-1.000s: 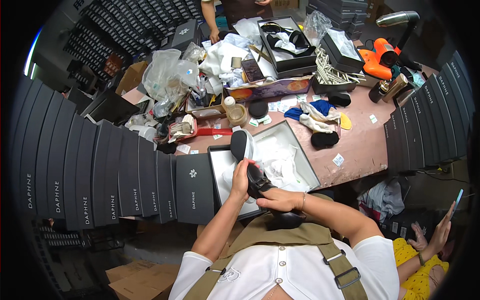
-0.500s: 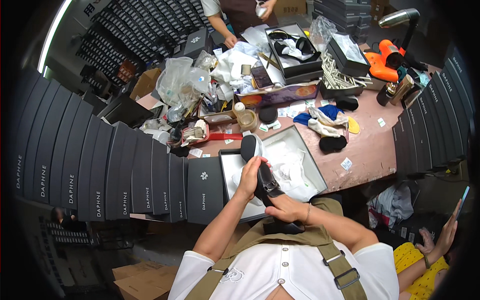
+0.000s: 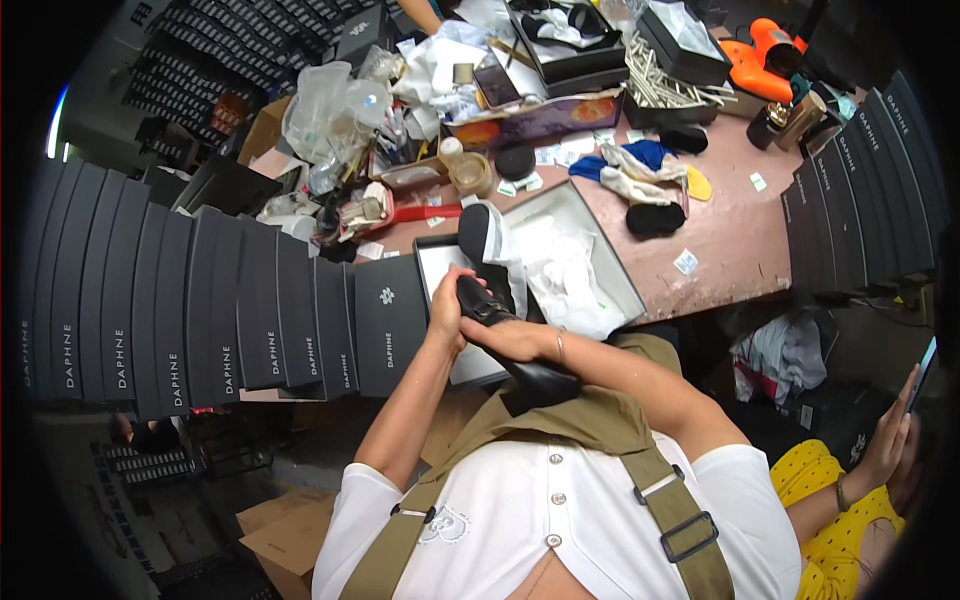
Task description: Inspecting, cleaning with a cloth, and packing high-heeled shoes into boxes at a finishing station.
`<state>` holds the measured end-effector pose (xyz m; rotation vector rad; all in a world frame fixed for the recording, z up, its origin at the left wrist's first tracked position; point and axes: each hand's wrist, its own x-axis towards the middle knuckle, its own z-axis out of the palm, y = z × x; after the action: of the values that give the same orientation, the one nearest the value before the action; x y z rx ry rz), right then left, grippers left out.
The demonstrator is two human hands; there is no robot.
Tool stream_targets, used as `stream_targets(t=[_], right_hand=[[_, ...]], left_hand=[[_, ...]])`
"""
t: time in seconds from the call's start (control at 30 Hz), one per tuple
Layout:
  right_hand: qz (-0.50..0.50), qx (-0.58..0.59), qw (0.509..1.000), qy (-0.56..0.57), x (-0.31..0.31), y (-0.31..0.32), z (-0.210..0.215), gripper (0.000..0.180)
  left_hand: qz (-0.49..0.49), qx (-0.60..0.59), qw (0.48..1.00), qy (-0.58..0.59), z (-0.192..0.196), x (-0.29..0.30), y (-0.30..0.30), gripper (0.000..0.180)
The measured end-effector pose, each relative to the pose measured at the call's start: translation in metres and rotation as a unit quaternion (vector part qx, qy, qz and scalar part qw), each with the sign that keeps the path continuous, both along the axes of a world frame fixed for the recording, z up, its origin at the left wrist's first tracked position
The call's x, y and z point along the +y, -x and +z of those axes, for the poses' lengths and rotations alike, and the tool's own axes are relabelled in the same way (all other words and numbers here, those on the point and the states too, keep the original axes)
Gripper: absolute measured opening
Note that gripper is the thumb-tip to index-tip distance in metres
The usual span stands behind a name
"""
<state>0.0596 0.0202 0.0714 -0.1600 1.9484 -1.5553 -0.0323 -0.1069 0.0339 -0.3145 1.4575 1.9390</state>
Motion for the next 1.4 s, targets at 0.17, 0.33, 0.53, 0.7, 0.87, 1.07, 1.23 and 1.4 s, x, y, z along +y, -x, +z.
stream_targets(t=[0.17, 0.33, 0.53, 0.7, 0.87, 1.07, 1.23, 1.4], right_hand=[[0.014, -0.001, 1.0, -0.019, -0.022, 0.012, -0.004, 0.109], [-0.008, 0.045, 0.999, 0.004, -0.022, 0.012, -0.008, 0.097], [0.024, 0.04, 0.999, -0.002, -0.004, -0.014, 0.008, 0.09], [-0.013, 0.167, 0.986, -0.009, 0.003, -0.032, 0.01, 0.08], [0.011, 0.176, 0.984, 0.019, 0.011, -0.044, 0.023, 0.071], [-0.187, -0.012, 0.962, 0.198, 0.028, -0.07, 0.046, 0.038], [-0.339, -0.116, 0.791, 0.497, 0.038, -0.068, 0.063, 0.067], [-0.269, -0.062, 0.716, 0.641, 0.032, -0.051, 0.078, 0.101]], left_hand=[[0.03, 0.034, 0.998, 0.039, 0.003, -0.026, 0.004, 0.038], [0.053, 0.026, 0.997, 0.039, 0.001, -0.029, -0.003, 0.037], [-0.004, 0.055, 0.998, -0.01, 0.019, -0.012, -0.02, 0.029], [-0.028, 0.074, 0.995, -0.054, 0.038, 0.004, -0.034, 0.027], [-0.026, 0.101, 0.993, -0.057, 0.042, -0.001, -0.036, 0.028], [-0.005, 0.255, 0.965, -0.055, 0.078, 0.004, -0.021, 0.027], [-0.026, 0.52, 0.852, -0.054, 0.129, 0.014, -0.027, 0.033], [0.004, 0.575, 0.812, -0.1, 0.123, 0.027, -0.063, 0.039]])
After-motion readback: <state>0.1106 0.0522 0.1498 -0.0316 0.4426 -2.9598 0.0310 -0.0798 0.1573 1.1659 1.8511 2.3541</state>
